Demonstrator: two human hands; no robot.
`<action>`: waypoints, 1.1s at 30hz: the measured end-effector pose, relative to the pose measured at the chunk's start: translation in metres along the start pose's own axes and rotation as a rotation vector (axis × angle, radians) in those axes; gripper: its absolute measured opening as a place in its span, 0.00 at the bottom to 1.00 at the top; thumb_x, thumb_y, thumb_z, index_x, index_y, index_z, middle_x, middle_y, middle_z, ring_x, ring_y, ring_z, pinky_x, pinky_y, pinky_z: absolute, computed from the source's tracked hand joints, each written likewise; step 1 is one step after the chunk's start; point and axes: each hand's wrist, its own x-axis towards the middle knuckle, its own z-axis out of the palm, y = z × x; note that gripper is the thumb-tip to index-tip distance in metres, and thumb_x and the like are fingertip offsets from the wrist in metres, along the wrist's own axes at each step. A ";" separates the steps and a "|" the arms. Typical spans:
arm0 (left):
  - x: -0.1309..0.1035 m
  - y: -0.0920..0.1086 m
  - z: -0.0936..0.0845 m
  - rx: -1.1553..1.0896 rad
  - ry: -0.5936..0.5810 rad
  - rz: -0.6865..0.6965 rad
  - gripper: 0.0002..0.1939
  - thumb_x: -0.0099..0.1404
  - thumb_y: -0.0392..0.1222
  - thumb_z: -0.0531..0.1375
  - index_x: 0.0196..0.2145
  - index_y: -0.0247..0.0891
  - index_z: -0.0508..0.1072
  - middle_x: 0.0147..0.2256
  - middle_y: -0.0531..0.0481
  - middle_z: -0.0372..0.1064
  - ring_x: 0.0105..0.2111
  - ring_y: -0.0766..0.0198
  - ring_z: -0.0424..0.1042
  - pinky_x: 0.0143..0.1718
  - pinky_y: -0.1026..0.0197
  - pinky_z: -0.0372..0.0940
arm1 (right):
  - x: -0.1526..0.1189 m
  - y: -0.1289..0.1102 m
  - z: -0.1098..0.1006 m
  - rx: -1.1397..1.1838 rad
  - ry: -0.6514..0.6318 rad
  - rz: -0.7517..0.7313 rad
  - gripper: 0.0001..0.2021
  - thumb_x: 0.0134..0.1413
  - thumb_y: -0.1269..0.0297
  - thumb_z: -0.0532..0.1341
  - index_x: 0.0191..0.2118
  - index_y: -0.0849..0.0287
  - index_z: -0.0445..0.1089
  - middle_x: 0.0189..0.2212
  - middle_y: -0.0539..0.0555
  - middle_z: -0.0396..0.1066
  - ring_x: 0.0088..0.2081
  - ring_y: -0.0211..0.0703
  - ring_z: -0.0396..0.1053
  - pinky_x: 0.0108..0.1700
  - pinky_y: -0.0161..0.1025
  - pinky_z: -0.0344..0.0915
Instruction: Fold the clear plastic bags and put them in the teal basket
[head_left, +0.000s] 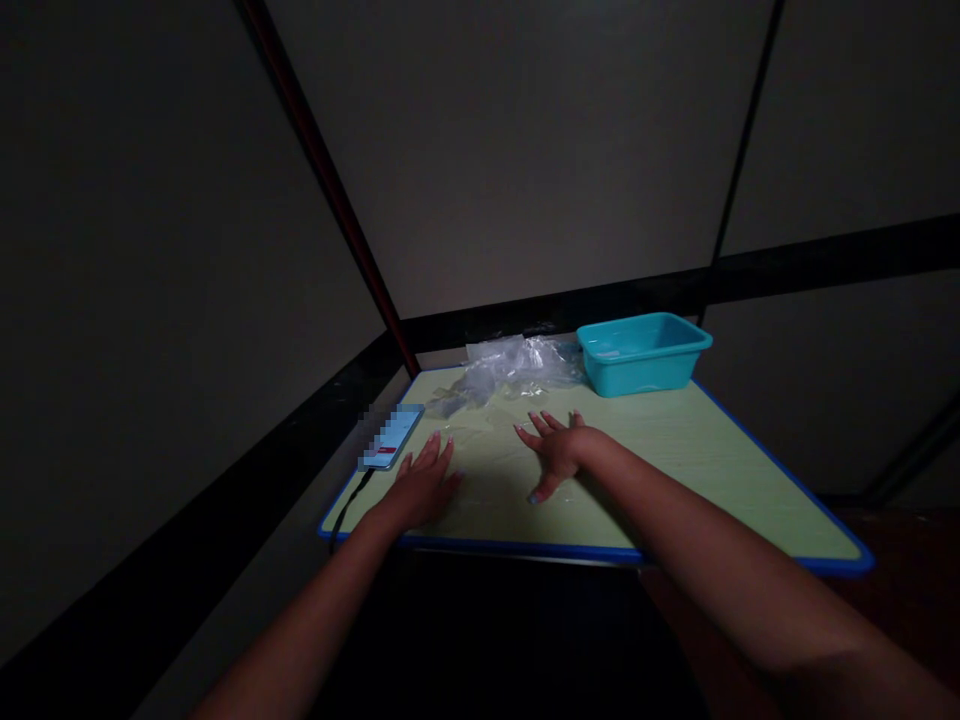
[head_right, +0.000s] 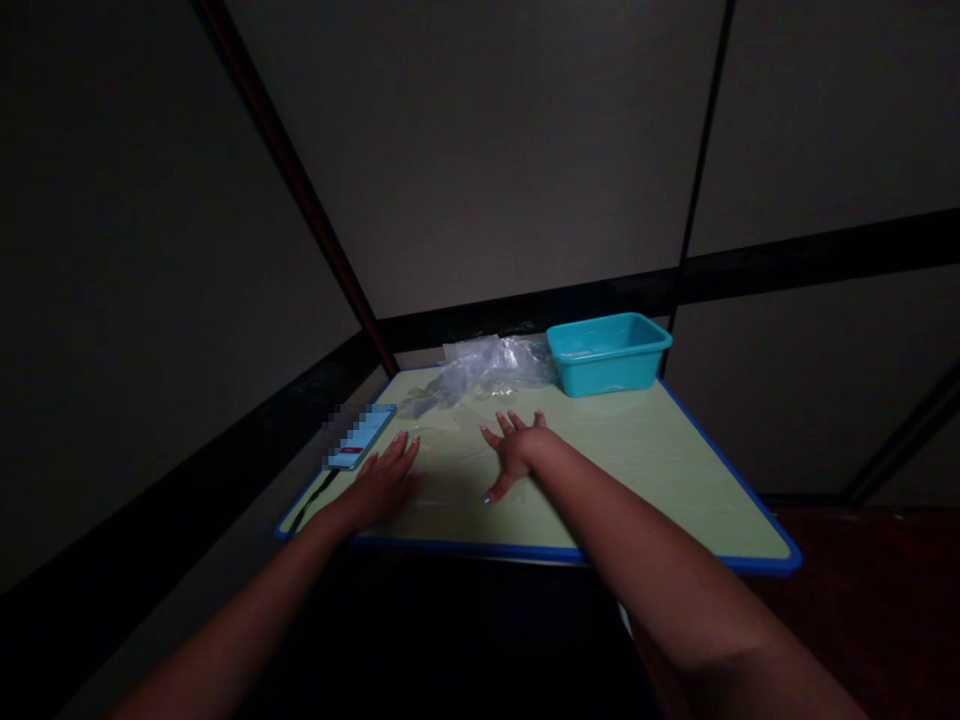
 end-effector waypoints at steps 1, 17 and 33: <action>0.003 0.006 -0.003 -0.003 0.012 0.020 0.32 0.69 0.53 0.40 0.65 0.36 0.41 0.66 0.37 0.26 0.65 0.54 0.29 0.60 0.41 0.39 | -0.001 -0.001 -0.001 0.000 -0.002 -0.004 0.68 0.23 0.32 0.64 0.65 0.52 0.22 0.65 0.61 0.14 0.63 0.66 0.14 0.52 0.75 0.19; 0.112 0.029 0.001 -0.111 -0.008 0.232 0.30 0.70 0.55 0.37 0.65 0.41 0.43 0.66 0.47 0.35 0.65 0.59 0.36 0.61 0.45 0.41 | 0.002 -0.001 0.002 0.024 -0.014 -0.023 0.68 0.22 0.39 0.68 0.66 0.50 0.24 0.65 0.61 0.13 0.63 0.66 0.14 0.53 0.71 0.15; 0.022 0.057 -0.002 -0.050 -0.017 0.358 0.33 0.68 0.55 0.44 0.66 0.41 0.40 0.66 0.45 0.33 0.65 0.55 0.35 0.62 0.43 0.40 | 0.003 0.001 0.001 0.023 -0.010 -0.038 0.68 0.22 0.37 0.67 0.65 0.48 0.24 0.65 0.59 0.13 0.64 0.65 0.16 0.55 0.71 0.18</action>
